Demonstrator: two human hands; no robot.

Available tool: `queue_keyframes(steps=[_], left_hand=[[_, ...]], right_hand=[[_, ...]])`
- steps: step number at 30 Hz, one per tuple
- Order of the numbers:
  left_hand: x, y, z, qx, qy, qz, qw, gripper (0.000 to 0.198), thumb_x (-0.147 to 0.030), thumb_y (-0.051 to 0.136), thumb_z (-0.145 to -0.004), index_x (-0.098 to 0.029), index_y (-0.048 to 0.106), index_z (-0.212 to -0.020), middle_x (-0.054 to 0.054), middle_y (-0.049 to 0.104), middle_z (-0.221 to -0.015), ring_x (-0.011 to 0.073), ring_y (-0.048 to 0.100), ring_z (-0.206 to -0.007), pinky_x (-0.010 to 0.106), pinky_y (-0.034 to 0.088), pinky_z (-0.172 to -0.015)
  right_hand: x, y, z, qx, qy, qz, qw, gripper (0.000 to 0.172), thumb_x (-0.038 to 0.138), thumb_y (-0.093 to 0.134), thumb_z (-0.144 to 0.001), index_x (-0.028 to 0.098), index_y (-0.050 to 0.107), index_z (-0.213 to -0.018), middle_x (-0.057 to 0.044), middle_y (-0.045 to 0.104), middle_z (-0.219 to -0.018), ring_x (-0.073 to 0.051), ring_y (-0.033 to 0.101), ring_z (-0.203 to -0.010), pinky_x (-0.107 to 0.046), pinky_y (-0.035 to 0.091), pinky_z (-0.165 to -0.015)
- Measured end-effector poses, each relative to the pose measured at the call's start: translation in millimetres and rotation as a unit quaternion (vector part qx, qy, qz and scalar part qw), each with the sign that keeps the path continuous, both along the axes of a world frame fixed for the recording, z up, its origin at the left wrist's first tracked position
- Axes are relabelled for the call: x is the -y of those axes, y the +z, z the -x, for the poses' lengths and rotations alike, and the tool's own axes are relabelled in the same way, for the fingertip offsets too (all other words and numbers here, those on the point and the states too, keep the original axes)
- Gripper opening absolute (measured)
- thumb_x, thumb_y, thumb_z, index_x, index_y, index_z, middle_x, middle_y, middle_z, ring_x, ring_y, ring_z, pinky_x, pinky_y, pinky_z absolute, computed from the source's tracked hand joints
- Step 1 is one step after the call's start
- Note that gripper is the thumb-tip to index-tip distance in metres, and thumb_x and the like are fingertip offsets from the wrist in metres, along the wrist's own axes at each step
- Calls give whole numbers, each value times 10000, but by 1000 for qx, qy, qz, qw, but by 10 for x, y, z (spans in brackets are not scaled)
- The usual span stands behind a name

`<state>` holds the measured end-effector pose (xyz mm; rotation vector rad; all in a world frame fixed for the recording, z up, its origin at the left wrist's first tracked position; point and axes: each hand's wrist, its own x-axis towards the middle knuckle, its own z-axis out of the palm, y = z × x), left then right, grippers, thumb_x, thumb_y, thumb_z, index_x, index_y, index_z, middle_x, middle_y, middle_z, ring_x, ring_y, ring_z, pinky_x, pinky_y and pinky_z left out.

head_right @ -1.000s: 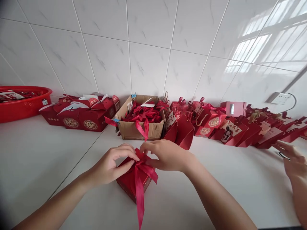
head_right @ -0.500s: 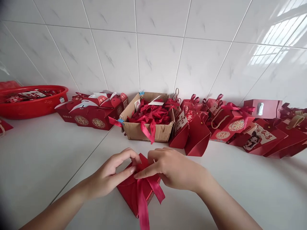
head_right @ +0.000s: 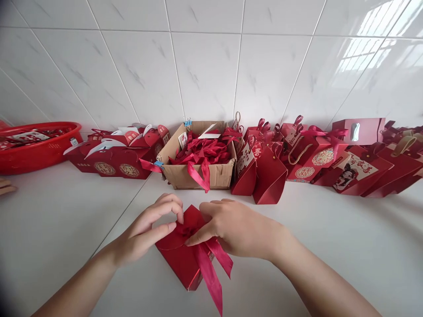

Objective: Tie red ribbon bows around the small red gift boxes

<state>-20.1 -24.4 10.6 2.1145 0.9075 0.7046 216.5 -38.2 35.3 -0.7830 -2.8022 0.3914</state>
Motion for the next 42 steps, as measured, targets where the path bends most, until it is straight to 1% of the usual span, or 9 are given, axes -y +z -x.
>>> queue_keyframes(steps=[4, 9, 15, 18, 20, 27, 33, 38, 42], left_hand=[[17, 34, -37, -15, -6, 25, 1000, 96, -158, 412, -768, -213, 488, -751, 29, 519, -1000, 216, 469, -1027, 348, 379, -948], [22, 13, -64, -57, 18, 12, 998, 142, -120, 385, -751, -217, 485, -782, 30, 531, -1008, 227, 433, -1063, 394, 302, -996], [19, -15, -60, -38, -7, 15, 999, 107, -210, 389, -789, -216, 495, -779, 47, 526, -1032, 244, 420, -1092, 397, 319, -988], [38, -33, -69, -36, 14, 4, 999, 33, -182, 447, -736, -208, 466, -741, 56, 483, -1185, 269, 350, -1204, 426, 302, -1019], [50, -44, -77, -29, 15, 2, 999, 55, -159, 469, -709, -205, 444, -725, 66, 447, -1260, 277, 314, -1252, 440, 299, -1034], [48, -36, -100, -34, -21, 21, 999, 83, -130, 481, -706, -208, 469, -732, 69, 409, -1327, 274, 241, -1335, 448, 301, -1067], [52, -63, -111, 8, -46, 20, 999, 40, -176, 518, -724, -206, 493, -716, 63, 443, -1330, 272, 280, -1322, 448, 301, -1074], [70, -89, -113, -6, -15, 8, 1000, 73, -207, 533, -765, -206, 536, -692, 48, 477, -1324, 278, 242, -1333, 465, 261, -1083], [57, -82, -117, -3, -1, 18, 1000, 156, -255, 556, -796, -205, 470, -676, 52, 518, -1243, 257, 329, -1270, 435, 308, -1051]], right_hand=[[0, 29, 3, 22, 0, 27, 999, 562, -10, 440, -835, 384, 621, -1193, -5, 434, -769, -120, 392, -677, -252, 316, -631], [29, 49, 18, 30, -9, 22, 999, 525, 16, 446, -858, 392, 631, -1174, 0, 416, -763, -114, 358, -666, -265, 307, -682], [47, 45, 28, 29, -10, 24, 999, 533, -15, 458, -832, 383, 668, -1119, 8, 382, -734, -105, 317, -624, -254, 285, -639], [44, 39, 21, 24, -9, 28, 999, 512, 7, 470, -846, 384, 659, -1136, 5, 389, -742, -105, 327, -632, -249, 283, -625], [40, 34, 16, 20, -12, 31, 999, 501, 25, 478, -854, 391, 650, -1149, 4, 397, -744, -106, 332, -634, -247, 282, -615], [26, 24, 10, -3, -3, 40, 999, 471, 41, 481, -858, 373, 658, -1142, -7, 462, -799, -108, 388, -681, -254, 309, -643], [30, 10, 11, -11, 1, 43, 999, 473, 31, 459, -852, 349, 671, -1131, -18, 482, -836, -110, 394, -695, -254, 318, -658], [12, -3, 9, -35, 13, 35, 999, 439, 27, 471, -842, 313, 701, -1082, -7, 436, -778, -98, 358, -650, -237, 297, -613], [4, 0, -8, -16, 8, 32, 999, 467, 17, 464, -845, 333, 687, -1105, -4, 411, -766, -100, 345, -643, -238, 291, -604]])
